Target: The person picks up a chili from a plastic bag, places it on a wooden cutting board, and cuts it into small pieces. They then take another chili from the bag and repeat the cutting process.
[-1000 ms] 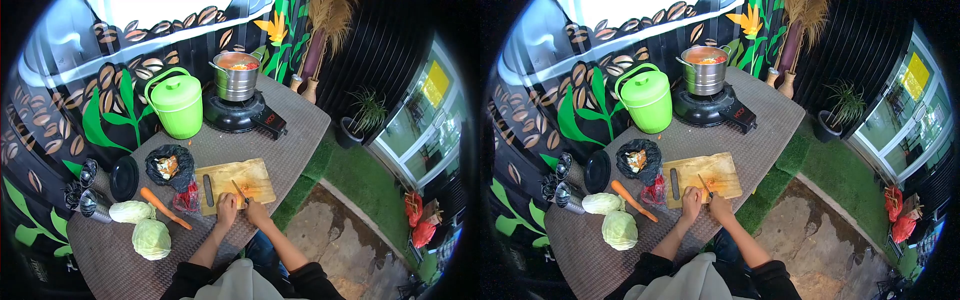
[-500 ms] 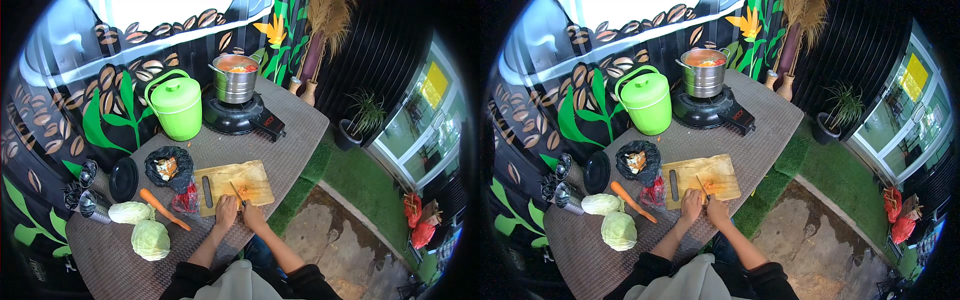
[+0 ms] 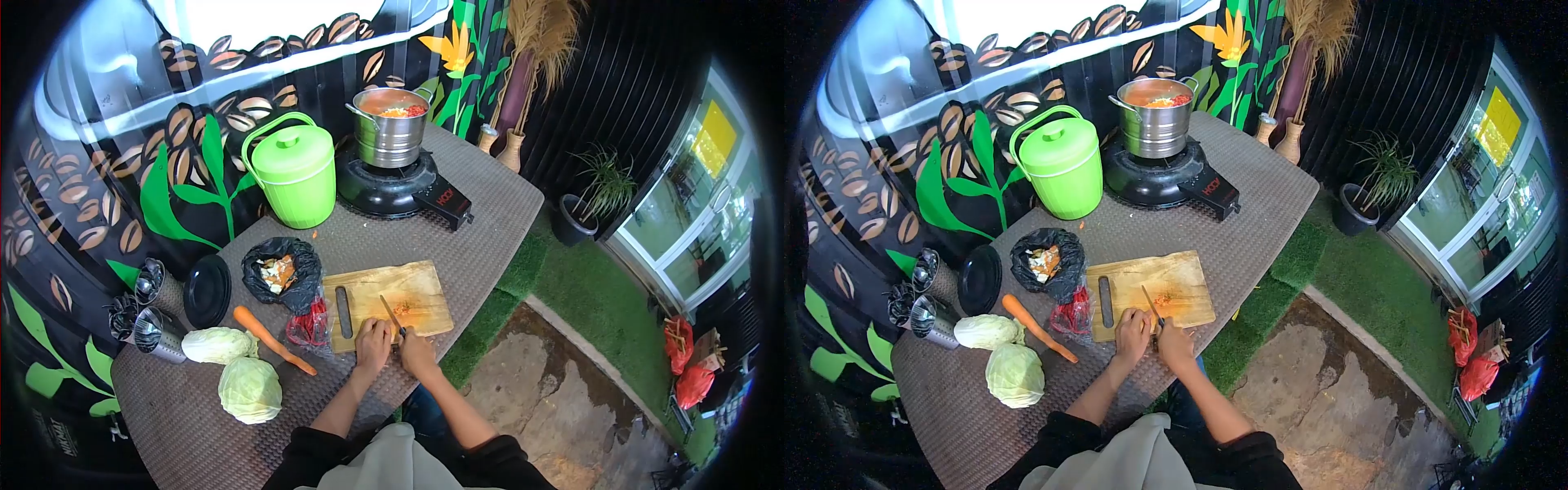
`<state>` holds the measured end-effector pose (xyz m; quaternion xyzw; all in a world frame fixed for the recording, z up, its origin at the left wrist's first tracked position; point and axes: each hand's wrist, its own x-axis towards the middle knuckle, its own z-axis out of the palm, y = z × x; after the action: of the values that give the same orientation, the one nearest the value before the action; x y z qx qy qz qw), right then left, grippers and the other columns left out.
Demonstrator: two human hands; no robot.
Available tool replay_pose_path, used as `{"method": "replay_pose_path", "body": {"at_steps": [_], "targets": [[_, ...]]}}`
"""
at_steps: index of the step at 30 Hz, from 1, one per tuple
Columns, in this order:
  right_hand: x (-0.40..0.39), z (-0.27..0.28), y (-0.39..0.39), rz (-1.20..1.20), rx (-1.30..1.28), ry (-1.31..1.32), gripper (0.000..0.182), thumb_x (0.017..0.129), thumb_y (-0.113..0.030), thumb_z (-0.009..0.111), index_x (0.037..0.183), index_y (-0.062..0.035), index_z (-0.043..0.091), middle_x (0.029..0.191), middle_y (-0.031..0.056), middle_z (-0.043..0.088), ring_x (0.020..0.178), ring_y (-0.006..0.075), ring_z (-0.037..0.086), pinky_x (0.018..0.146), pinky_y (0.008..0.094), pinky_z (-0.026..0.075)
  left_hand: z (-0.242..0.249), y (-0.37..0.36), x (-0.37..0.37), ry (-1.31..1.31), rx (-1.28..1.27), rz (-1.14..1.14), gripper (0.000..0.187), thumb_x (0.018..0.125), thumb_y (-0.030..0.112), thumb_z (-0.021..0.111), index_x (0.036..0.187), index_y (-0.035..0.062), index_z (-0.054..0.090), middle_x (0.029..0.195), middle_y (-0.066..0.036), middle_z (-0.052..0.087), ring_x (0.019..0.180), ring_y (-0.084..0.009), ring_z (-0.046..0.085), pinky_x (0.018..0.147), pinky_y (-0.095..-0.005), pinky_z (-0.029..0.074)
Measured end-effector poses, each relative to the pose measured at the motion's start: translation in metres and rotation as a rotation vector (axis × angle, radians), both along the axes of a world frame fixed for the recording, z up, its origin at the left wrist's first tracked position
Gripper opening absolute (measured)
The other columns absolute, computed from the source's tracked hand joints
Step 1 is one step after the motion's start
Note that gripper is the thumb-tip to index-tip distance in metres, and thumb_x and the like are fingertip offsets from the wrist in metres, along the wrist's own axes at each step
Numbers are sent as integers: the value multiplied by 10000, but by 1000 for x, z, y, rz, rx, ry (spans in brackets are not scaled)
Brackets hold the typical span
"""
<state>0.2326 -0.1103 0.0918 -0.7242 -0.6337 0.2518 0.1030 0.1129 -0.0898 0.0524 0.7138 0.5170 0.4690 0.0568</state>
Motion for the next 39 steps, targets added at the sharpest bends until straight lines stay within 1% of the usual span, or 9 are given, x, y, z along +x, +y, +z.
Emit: {"method": "replay_pose_path", "body": {"at_steps": [8,13,16,21,25,27,34,36,39], "targets": [[-17,-12,0,-58,85,11,318,945,-315,474,1045,-13,477,816,276,647,790,437,652,709,510,519,5,-6,-2,-30,-24,-45,133,805,62,639,772,43,511,776,-153,563,749,-347,584,641,-435,481],[-7,-10,14,19,108,-33,331,949,-337,465,1042,-20,483,822,271,649,804,431,652,723,518,512,1,-7,-3,-26,-35,-15,131,806,74,646,783,38,522,788,-136,571,758,-342,587,655,-431,479],[7,-5,10,37,78,-20,354,952,-355,460,1033,-12,491,823,283,642,820,435,645,737,522,505,-3,0,1,-128,-127,52,147,801,99,665,799,35,533,801,-129,577,762,-337,588,672,-413,477],[22,-11,1,-40,104,195,431,951,-382,464,1047,35,518,853,326,615,852,477,606,752,530,477,6,19,6,-388,-353,115,183,725,87,752,786,36,588,798,-96,609,775,-297,607,695,-372,479],[27,-23,-4,-100,180,247,466,948,-392,472,1057,57,525,863,327,613,854,490,594,755,531,467,17,21,7,-234,-234,168,185,701,89,786,789,36,632,803,-93,619,750,-273,614,688,-347,486],[25,-20,-6,-60,205,211,480,944,-394,480,1048,73,529,857,330,612,848,489,594,757,522,470,10,19,5,-393,-166,150,207,713,94,798,822,35,632,771,-77,623,718,-206,626,646,-302,478],[17,-12,-5,-3,65,241,456,946,-374,483,1017,72,545,851,330,617,852,473,603,767,513,474,-1,14,-6,-431,-185,82,134,760,83,757,841,32,663,778,-86,611,729,-201,625,658,-301,475],[21,-6,-1,-117,110,199,449,947,-372,481,1009,68,546,864,316,625,857,469,606,764,517,475,0,12,-5,-393,-216,81,108,771,66,737,843,35,662,814,-91,610,743,-209,631,660,-304,476],[23,4,-6,-7,104,154,454,951,-384,468,1013,61,540,876,317,625,861,472,606,766,521,475,1,11,-6,-322,-187,50,103,768,51,728,844,39,660,808,-91,598,762,-217,624,666,-310,474]]}}
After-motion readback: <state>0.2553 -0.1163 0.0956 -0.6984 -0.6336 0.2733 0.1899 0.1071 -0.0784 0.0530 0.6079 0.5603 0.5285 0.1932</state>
